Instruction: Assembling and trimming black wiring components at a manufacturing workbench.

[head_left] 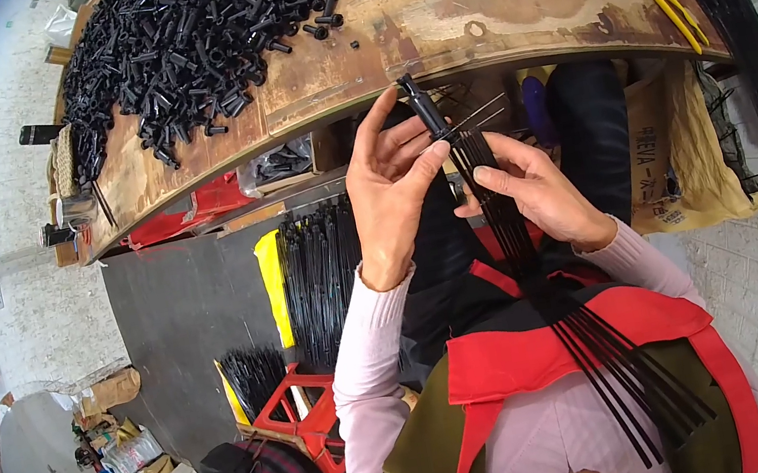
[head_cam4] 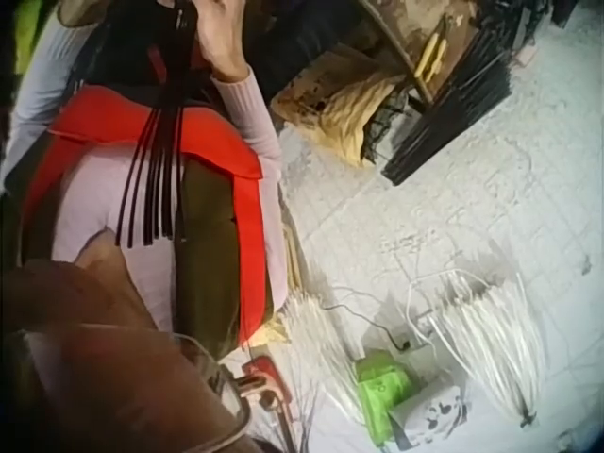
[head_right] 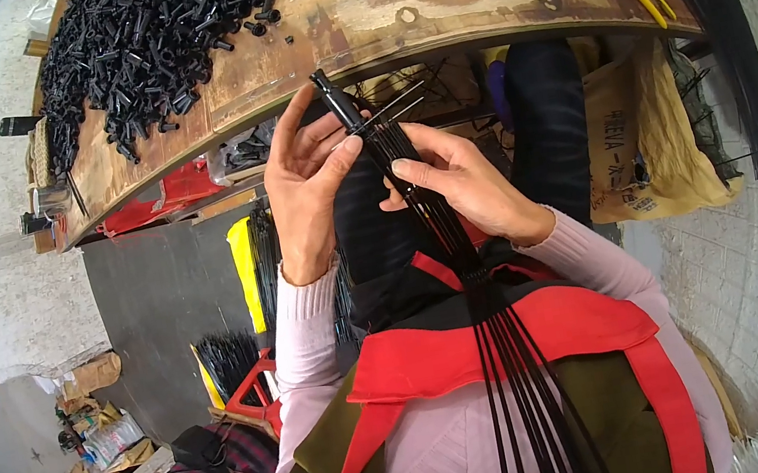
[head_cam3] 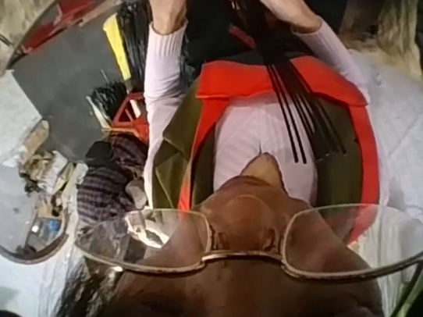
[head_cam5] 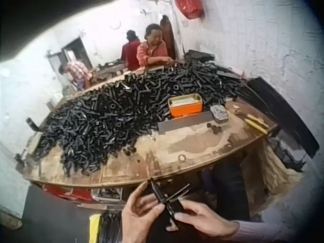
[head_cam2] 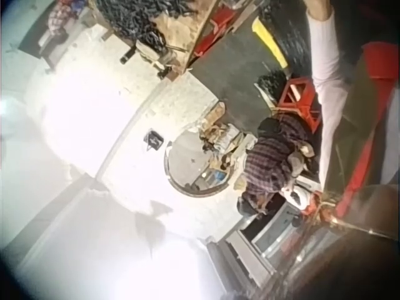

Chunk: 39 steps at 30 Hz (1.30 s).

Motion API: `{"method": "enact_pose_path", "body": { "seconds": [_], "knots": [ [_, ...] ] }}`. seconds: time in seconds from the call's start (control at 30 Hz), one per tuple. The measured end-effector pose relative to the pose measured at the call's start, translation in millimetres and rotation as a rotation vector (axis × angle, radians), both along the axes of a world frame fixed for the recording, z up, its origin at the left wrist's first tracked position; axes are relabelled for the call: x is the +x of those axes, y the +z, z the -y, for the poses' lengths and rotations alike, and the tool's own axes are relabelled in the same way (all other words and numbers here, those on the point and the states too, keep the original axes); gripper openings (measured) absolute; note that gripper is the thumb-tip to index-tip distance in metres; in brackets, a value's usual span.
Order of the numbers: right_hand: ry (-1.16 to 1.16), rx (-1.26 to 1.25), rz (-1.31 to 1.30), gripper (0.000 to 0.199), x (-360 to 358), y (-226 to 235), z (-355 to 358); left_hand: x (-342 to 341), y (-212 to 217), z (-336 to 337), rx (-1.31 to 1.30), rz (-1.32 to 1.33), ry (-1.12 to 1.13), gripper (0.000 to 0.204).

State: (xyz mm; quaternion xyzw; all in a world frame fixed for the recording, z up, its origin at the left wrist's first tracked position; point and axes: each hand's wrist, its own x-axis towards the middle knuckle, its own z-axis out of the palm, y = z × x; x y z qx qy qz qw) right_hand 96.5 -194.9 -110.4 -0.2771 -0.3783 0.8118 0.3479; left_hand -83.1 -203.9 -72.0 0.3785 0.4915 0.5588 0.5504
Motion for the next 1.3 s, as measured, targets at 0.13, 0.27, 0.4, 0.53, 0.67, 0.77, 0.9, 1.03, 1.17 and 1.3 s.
{"method": "enact_pose_path", "body": {
  "seconds": [0.13,0.27,0.4,0.53,0.67,0.77,0.9,1.03,1.17,1.3],
  "knots": [
    [0.015,0.014,-0.005,0.034,3.3,-2.9,-4.3,3.3,-1.8,-0.3,0.021,-0.055,0.054,0.069],
    [0.008,-0.002,-0.006,0.033,5.8,-1.4,-6.7,6.7,-11.3,-2.7,0.085,0.003,0.074,0.057],
    [0.004,-0.002,-0.016,0.032,6.2,-3.2,-6.0,0.7,-28.6,-3.2,0.113,0.038,0.027,0.027],
    [-0.002,0.0,0.002,0.033,5.2,-3.7,-5.5,0.7,-31.7,-3.1,0.124,0.001,0.039,0.015],
    [-0.018,0.003,0.008,0.033,4.1,-4.3,-4.3,7.5,-25.0,-1.6,0.13,-0.02,0.08,0.022],
    [-0.013,0.011,0.01,0.033,5.4,-3.0,-3.9,9.0,-17.0,-0.4,0.111,0.023,0.103,0.026],
    [-0.006,0.009,0.006,0.033,6.2,-3.2,-4.0,0.6,-5.0,-1.2,0.043,-0.042,0.056,0.027],
    [0.008,0.01,-0.004,0.033,5.0,-0.2,-3.6,-0.7,-12.9,0.8,0.068,-0.047,0.051,0.026],
    [0.028,-0.01,-0.022,0.033,4.5,-1.5,-2.8,1.6,-22.8,2.6,0.079,0.02,0.069,0.022],
    [0.006,0.006,0.019,0.033,5.1,1.5,-3.7,5.4,-19.4,0.0,0.099,-0.104,0.067,0.019]
  ]
}}
